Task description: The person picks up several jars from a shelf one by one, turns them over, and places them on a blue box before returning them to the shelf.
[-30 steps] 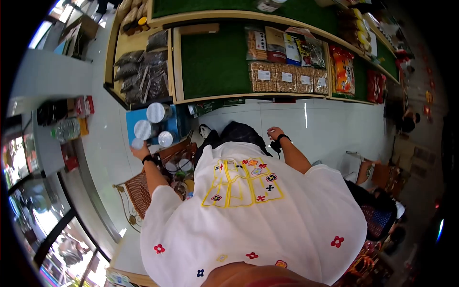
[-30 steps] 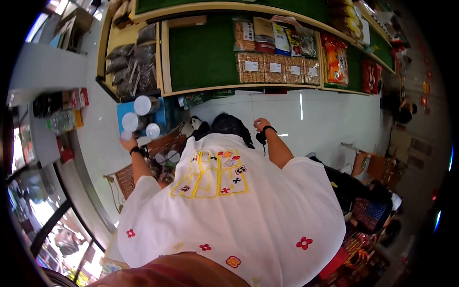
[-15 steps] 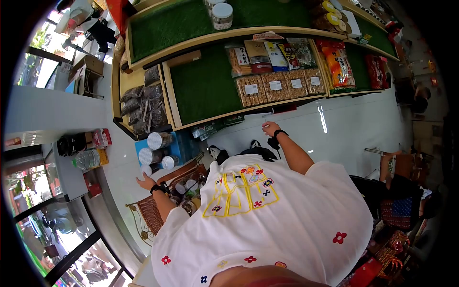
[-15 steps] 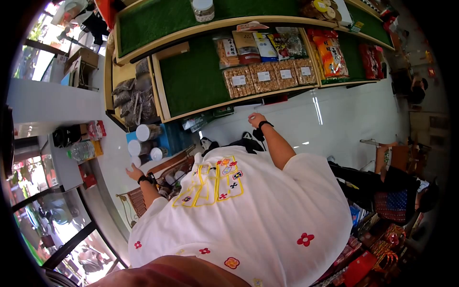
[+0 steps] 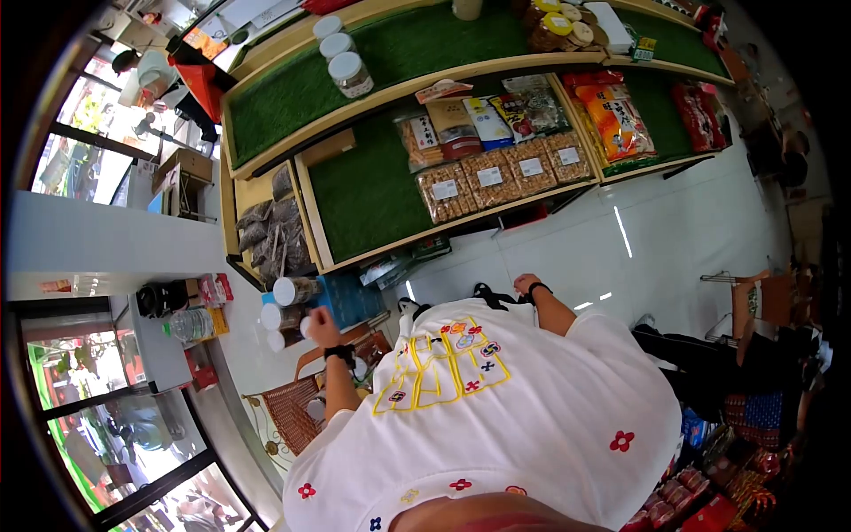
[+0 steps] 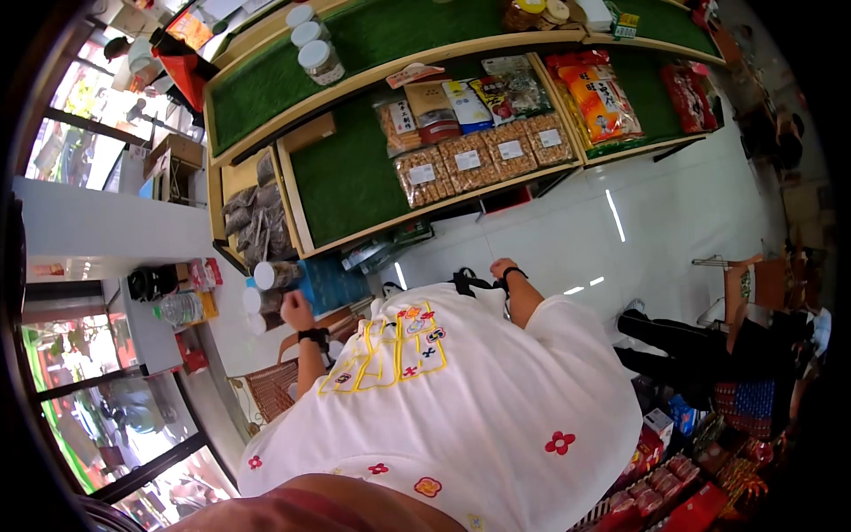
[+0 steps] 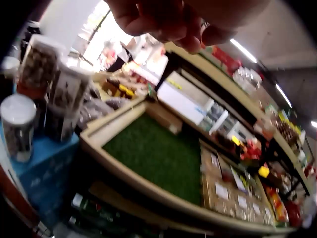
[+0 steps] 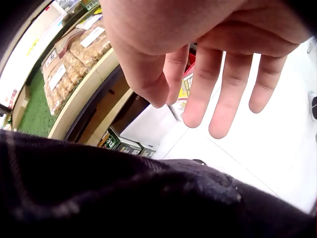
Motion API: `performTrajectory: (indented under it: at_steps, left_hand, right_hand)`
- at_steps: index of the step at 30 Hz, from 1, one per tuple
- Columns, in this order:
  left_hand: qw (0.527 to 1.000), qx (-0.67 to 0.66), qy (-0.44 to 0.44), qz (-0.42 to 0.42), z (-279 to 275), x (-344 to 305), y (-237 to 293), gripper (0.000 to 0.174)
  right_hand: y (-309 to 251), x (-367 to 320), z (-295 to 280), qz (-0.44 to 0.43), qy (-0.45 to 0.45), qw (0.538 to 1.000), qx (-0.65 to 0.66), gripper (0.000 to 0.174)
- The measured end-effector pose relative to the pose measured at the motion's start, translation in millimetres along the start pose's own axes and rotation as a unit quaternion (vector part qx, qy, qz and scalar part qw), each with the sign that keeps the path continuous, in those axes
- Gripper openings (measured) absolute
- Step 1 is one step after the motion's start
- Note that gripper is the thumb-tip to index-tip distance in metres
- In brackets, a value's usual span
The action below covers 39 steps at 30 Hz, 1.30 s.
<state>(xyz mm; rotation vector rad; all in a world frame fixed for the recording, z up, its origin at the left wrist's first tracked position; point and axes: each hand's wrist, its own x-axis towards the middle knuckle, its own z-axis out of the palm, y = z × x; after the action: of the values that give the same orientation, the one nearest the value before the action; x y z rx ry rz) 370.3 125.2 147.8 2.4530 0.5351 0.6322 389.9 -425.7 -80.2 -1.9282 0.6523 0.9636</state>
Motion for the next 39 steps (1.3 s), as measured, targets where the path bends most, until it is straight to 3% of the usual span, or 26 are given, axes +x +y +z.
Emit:
performTrajectory:
  at_steps: [2,5,6,9,10,12,13,14,16,17,20,21,22,24,25,26,28,29,30,31,32,33,35,37,38,39]
  left_hand:
    - [0.985,-0.072,-0.151,0.046,39,-33,-3,0.017]
    - [0.954,0.016,-0.298,0.036,76,-78,7,0.019]
    - [0.952,0.016,-0.301,0.042,88,-91,0,0.019]
    - [0.927,0.141,-0.330,-0.113,123,-120,-22,0.027]
    - [0.926,0.141,-0.333,-0.107,134,-121,-18,0.027]
    - [0.810,0.067,-0.557,-0.170,160,-123,-12,0.030]
    - [0.787,0.130,-0.593,0.112,198,-124,-41,0.031]
    - [0.785,0.131,-0.595,0.117,203,-122,-21,0.031]
    - [0.808,0.081,-0.584,0.008,211,-104,49,0.029]
    - [0.831,0.035,-0.554,0.003,226,-102,61,0.028]
    - [0.809,-0.071,-0.583,0.005,247,-91,121,0.025]
    - [0.803,-0.066,-0.592,0.023,263,-91,129,0.025]
    - [0.797,-0.061,-0.600,0.040,277,-93,130,0.025]
    - [0.772,-0.019,-0.633,0.058,293,-96,147,0.025]
    - [0.754,-0.014,-0.655,0.044,303,-99,153,0.026]
    - [0.750,-0.015,-0.660,0.050,309,-101,164,0.026]
    - [0.696,0.064,-0.710,0.087,319,-105,192,0.027]
    - [0.687,0.037,-0.719,0.100,335,-110,187,0.027]
    - [0.684,0.032,-0.722,0.102,343,-115,193,0.027]
    - [0.680,0.039,-0.726,0.094,353,-118,199,0.027]
    - [0.678,0.048,-0.728,0.085,363,-118,208,0.028]
    - [0.677,0.056,-0.730,0.080,361,-118,226,0.027]
    - [0.675,0.032,-0.734,0.070,385,-123,236,0.026]
    - [0.682,0.015,-0.727,0.076,398,-129,253,0.026]
    - [0.688,0.007,-0.723,0.071,407,-131,257,0.026]
    - [0.679,0.050,-0.720,0.133,431,-133,251,0.024]
  right_hand:
    - [22,17,-6,-0.009,0.015,1.000,-0.021,0.023]
    - [23,-9,-28,-0.007,0.050,0.998,0.043,0.026]
    - [24,-19,-38,-0.005,0.053,0.997,0.049,0.026]
    - [45,-40,-57,-0.021,0.066,0.990,0.126,0.020]
    - [57,-45,-63,-0.028,0.087,0.987,0.130,0.020]
    - [82,-56,-74,-0.033,0.111,0.983,0.139,0.021]
    - [97,-65,-78,-0.018,0.125,0.978,0.168,0.021]
    - [116,-72,-80,-0.003,0.138,0.971,0.196,0.021]
    - [171,-72,-71,0.016,0.161,0.955,0.248,0.020]
    - [187,-84,-68,0.048,0.164,0.951,0.259,0.019]
    - [230,-109,-50,0.157,0.180,0.918,0.317,0.015]
    - [287,-69,-40,0.033,0.059,0.988,-0.137,0.012]
    - [373,-15,6,0.007,0.168,0.982,0.089,0.015]
    - [321,-98,-11,-0.088,0.089,0.969,-0.215,0.020]
    - [299,-122,-4,0.044,0.141,0.979,0.137,0.021]
    - [284,-141,6,0.165,0.175,0.849,0.471,0.022]
    - [295,-148,34,0.211,0.205,0.834,0.467,0.021]
    - [305,-151,39,0.203,0.154,0.883,0.395,0.022]
    - [347,-134,56,0.092,0.075,0.982,0.148,0.023]
    - [336,-134,62,0.234,0.089,0.883,0.396,0.021]
    - [371,-101,92,0.268,0.101,0.796,0.533,0.024]
    - [390,-89,90,0.217,0.012,0.884,0.415,0.023]
    - [337,-120,27,0.266,0.025,0.908,0.322,0.024]
    - [280,-139,-33,0.295,0.038,0.915,0.273,0.025]
    - [272,-130,-54,0.256,0.102,0.892,0.359,0.023]
    - [272,-126,-74,0.215,0.163,0.857,0.439,0.021]
